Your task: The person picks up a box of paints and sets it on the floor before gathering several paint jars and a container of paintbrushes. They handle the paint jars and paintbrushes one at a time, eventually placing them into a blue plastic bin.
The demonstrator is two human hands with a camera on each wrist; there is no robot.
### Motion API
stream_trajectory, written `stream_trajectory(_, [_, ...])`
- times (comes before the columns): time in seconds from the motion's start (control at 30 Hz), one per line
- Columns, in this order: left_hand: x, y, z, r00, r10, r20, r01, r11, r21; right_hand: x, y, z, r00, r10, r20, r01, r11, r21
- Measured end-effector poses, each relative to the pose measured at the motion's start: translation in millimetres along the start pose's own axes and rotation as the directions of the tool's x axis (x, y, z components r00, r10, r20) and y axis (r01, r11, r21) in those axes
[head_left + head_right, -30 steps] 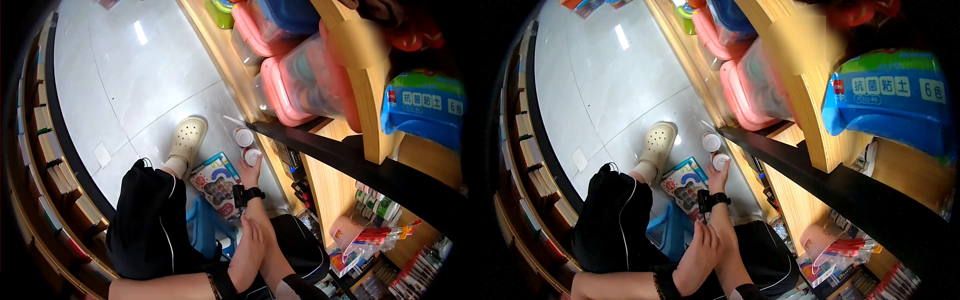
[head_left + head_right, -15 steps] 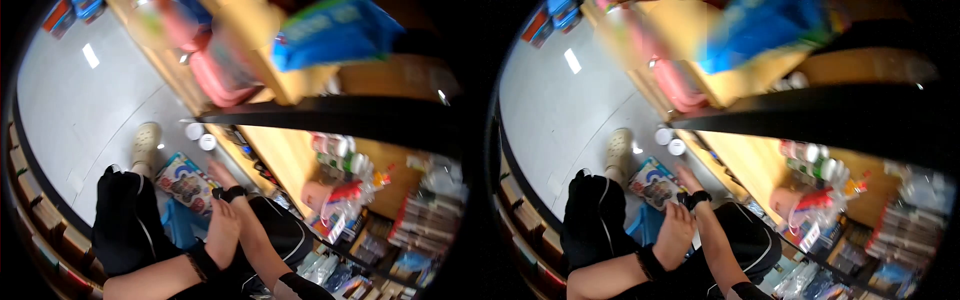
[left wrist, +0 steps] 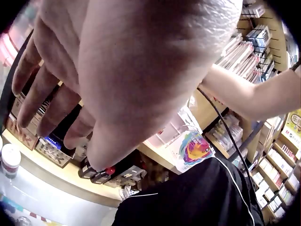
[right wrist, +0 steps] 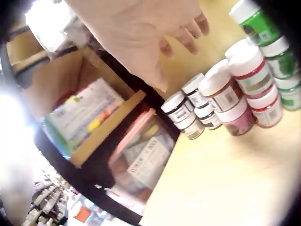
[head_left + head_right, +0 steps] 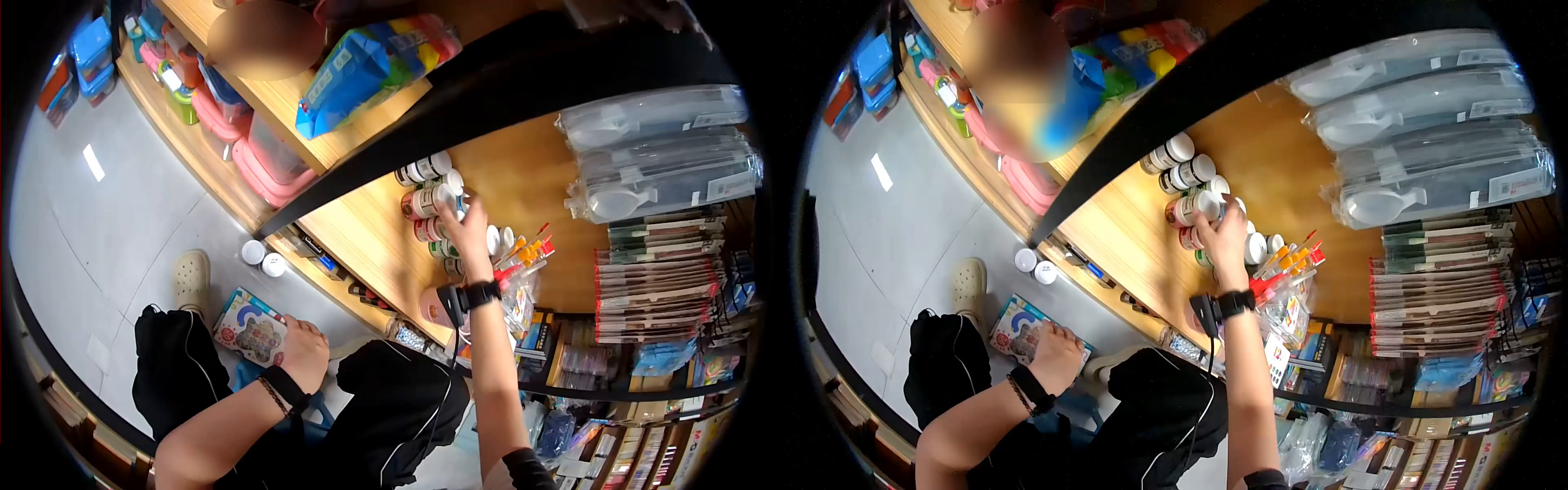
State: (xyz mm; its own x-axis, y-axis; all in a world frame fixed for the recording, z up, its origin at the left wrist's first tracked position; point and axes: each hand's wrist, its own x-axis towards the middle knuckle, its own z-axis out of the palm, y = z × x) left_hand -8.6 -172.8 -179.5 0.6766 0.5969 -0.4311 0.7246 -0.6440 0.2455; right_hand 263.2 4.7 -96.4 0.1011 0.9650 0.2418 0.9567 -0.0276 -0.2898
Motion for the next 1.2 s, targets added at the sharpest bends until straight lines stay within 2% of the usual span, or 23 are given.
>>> stream_trajectory(0.03, [2, 0, 2, 1.0, -0.011, 0.013, 0.011, 1.0, 0.001, 7, 11, 14, 1.0, -0.011, 0.01, 0.013, 0.985, -0.172])
stream_trajectory(0.1, [6, -1, 1, 0.999, -0.033, 0.038, 0.033, 0.999, 0.002, 17, 25, 40, 0.996, 0.091, 0.0, -0.085, 0.924, -0.373])
stream_trajectory(0.2, [3, -6, -6, 0.999, -0.039, 0.031, 0.039, 0.999, 0.014, 20, 25, 53, 0.993, 0.12, -0.003, -0.112, 0.919, -0.378])
stream_trajectory(0.3, [-3, -10, -15, 0.998, -0.057, 0.023, 0.056, 0.998, 0.02, 18, 26, 57, 0.996, 0.055, -0.064, -0.078, 0.886, -0.456])
stream_trajectory(0.37, [-3, -13, -20, 0.998, -0.067, 0.017, 0.066, 0.997, 0.027, 19, 31, 50, 0.994, 0.088, -0.072, -0.102, 0.967, -0.231])
stream_trajectory(0.43, [-3, -13, -21, 0.997, -0.07, 0.02, 0.07, 0.997, 0.023, 23, 34, 34, 0.982, 0.171, -0.081, -0.171, 0.985, 0.013])
stream_trajectory(0.47, [-3, -12, -21, 0.997, -0.074, 0.02, 0.074, 0.997, 0.017, 21, 26, 23, 0.976, 0.05, -0.213, -0.034, 0.997, 0.074])
stream_trajectory(0.5, [-3, -11, -17, 0.998, -0.063, -0.01, 0.063, 0.998, 0.013, 19, 17, 8, 0.972, 0.065, -0.228, -0.069, 0.998, -0.007])
stream_trajectory(0.57, [-1, -8, -6, 0.997, -0.039, -0.073, 0.039, 0.999, 0.001, 17, 13, -12, 0.983, 0.131, -0.129, -0.147, 0.98, -0.132])
stream_trajectory(0.67, [0, -3, -3, 0.997, -0.043, -0.061, 0.044, 0.999, 0.028, 13, 23, -17, 0.978, 0.208, 0.027, -0.197, 0.955, -0.222])
stream_trajectory(0.8, [-4, -4, -4, 0.998, -0.023, -0.063, 0.025, 0.999, 0.043, 12, 31, -8, 0.987, 0.157, 0.029, -0.143, 0.949, -0.281])
stream_trajectory(0.87, [-9, -5, -8, 0.998, -0.005, -0.061, 0.007, 1.0, 0.027, 18, 35, -5, 0.987, 0.149, 0.06, -0.126, 0.949, -0.289])
stream_trajectory(0.97, [-10, -7, -21, 0.996, -0.043, 0.076, 0.038, 0.997, 0.074, 22, 42, -4, 0.986, 0.136, 0.094, -0.104, 0.951, -0.291])
stream_trajectory(1.03, [-8, -9, -22, 0.996, -0.032, 0.083, 0.028, 0.998, 0.052, 24, 42, -5, 0.981, 0.155, 0.113, -0.117, 0.951, -0.285])
stream_trajectory(1.17, [-7, -9, -25, 0.995, -0.034, 0.097, 0.03, 0.998, 0.047, 23, 42, -5, 0.989, 0.084, 0.12, -0.054, 0.971, -0.232])
stream_trajectory(1.2, [-8, -9, -23, 0.998, -0.036, 0.046, 0.035, 0.998, 0.043, 22, 40, -5, 0.991, 0.066, 0.116, -0.038, 0.972, -0.234])
